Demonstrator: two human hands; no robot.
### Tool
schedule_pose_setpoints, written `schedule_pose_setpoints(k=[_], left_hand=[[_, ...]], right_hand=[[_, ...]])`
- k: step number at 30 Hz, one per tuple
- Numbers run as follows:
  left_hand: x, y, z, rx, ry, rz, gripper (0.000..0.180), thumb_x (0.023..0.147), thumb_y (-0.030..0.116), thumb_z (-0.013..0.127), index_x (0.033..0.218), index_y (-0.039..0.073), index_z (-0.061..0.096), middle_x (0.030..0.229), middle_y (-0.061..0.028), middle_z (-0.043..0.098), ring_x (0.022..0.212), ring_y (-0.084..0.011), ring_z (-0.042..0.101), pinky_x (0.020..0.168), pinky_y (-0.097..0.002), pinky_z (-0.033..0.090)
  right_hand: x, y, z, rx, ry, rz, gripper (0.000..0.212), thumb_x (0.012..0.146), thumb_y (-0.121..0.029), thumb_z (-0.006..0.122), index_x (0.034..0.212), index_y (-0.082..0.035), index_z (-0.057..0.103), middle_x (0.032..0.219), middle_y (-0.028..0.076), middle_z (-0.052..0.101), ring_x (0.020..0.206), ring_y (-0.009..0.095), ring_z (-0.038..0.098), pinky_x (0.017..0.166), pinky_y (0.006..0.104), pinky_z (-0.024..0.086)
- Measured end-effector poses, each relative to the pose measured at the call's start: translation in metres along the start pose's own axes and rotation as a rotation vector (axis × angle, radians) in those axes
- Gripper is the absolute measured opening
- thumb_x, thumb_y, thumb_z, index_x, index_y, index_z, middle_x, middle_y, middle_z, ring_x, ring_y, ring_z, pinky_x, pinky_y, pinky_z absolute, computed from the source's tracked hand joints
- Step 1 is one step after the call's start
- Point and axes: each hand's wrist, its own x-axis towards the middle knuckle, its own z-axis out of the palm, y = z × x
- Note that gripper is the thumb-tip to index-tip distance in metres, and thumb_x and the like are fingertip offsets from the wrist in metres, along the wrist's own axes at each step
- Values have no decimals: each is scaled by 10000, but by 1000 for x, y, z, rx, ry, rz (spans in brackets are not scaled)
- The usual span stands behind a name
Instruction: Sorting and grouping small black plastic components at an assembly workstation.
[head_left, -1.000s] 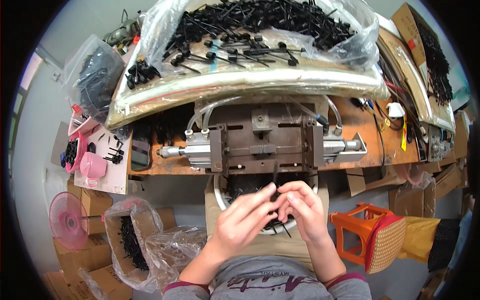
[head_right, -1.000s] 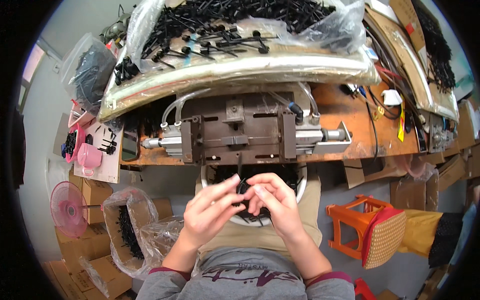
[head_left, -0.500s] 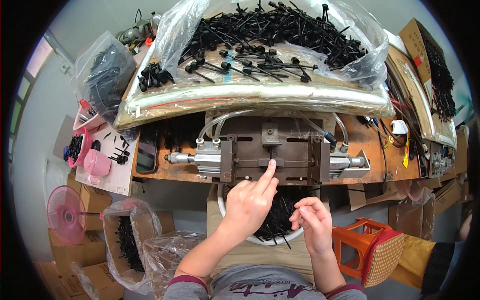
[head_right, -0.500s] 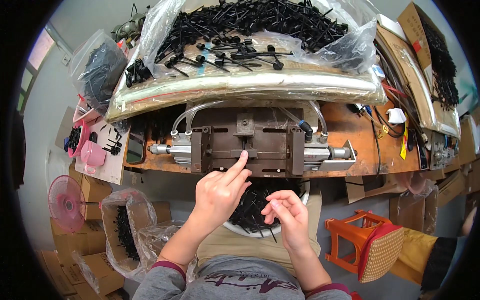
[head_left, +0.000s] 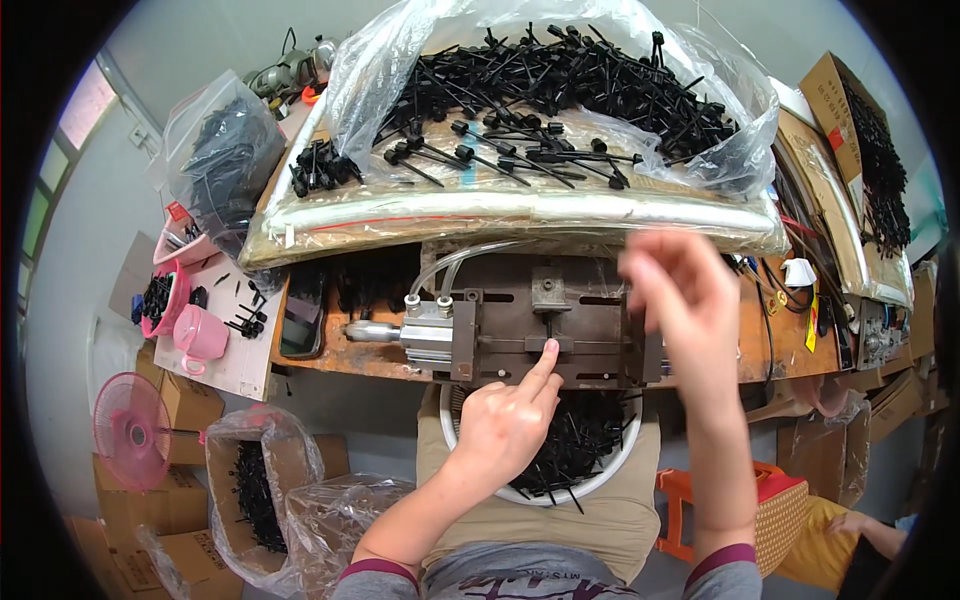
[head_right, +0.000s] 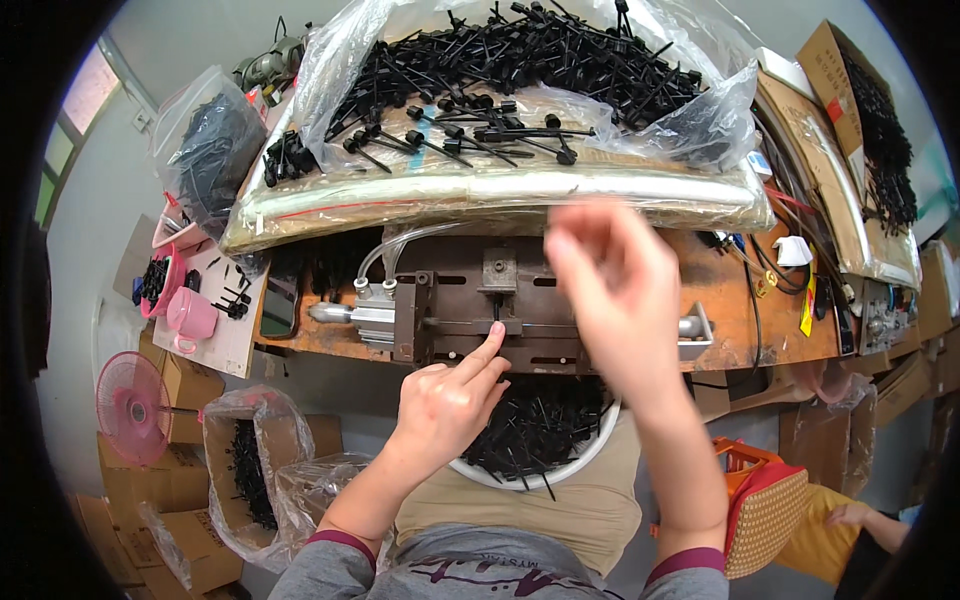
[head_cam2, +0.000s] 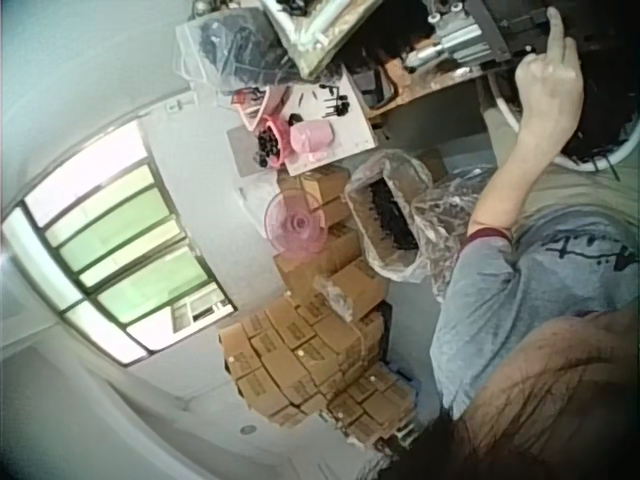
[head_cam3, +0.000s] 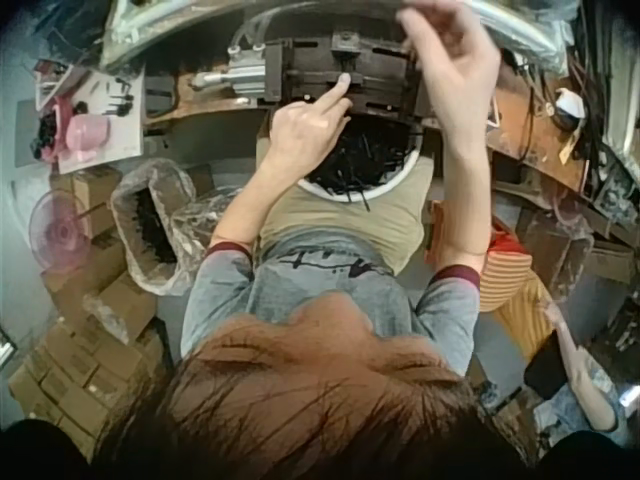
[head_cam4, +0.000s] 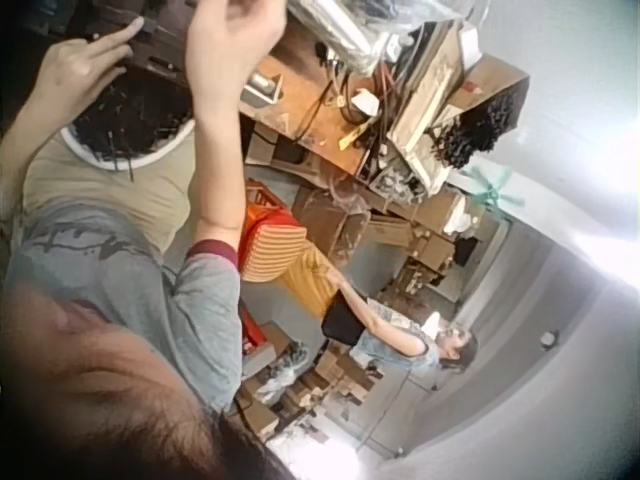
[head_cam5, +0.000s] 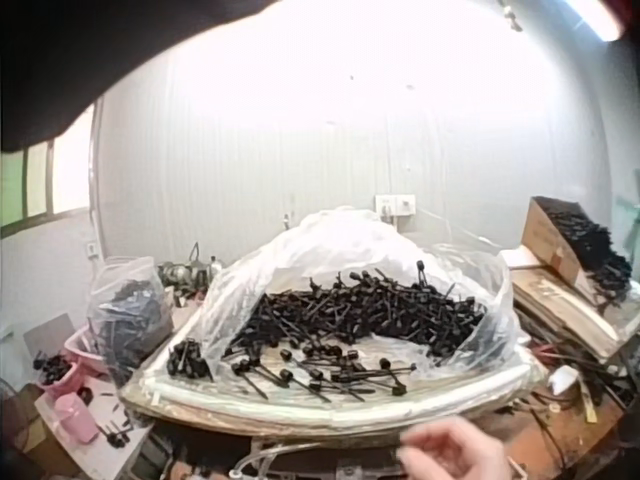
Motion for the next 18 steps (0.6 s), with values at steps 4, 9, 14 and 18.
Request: schedule_pose_setpoints(k=[4,9,14,18], left_hand=[[2,1,-2,-27,3,10,207,687,110,774,870,70,687,1217,-88,649,487,-180,586,503,-261,486],[4,1,-3,-48,23,21,209,691,112,773,873,74,679,1214,-85,651,486,-179,586,498,-260,485],[-1,2,-8,-78,-10,11,209,696,121,774,874,78,673,1206,-87,654,476,-179,580,485,-261,478],[-18,8,-25,-277,-135,22,212,721,156,776,886,78,668,1193,-86,659,549,-200,644,519,-268,518]], right_hand=[[86,-8,2,-542,-15,-229,271,769,-92,678,1030,-29,644,930,116,686,787,208,655,716,344,521],[152,2,16,-1165,-109,3,467,661,-194,752,1076,-16,629,1013,158,679,965,300,657,843,384,518],[168,11,24,-1013,-263,-77,525,585,-119,768,1054,18,575,993,211,667,969,346,646,832,371,518],[169,8,28,-1165,-406,25,528,589,-96,746,1066,19,553,1002,238,656,1012,365,628,852,386,515]])
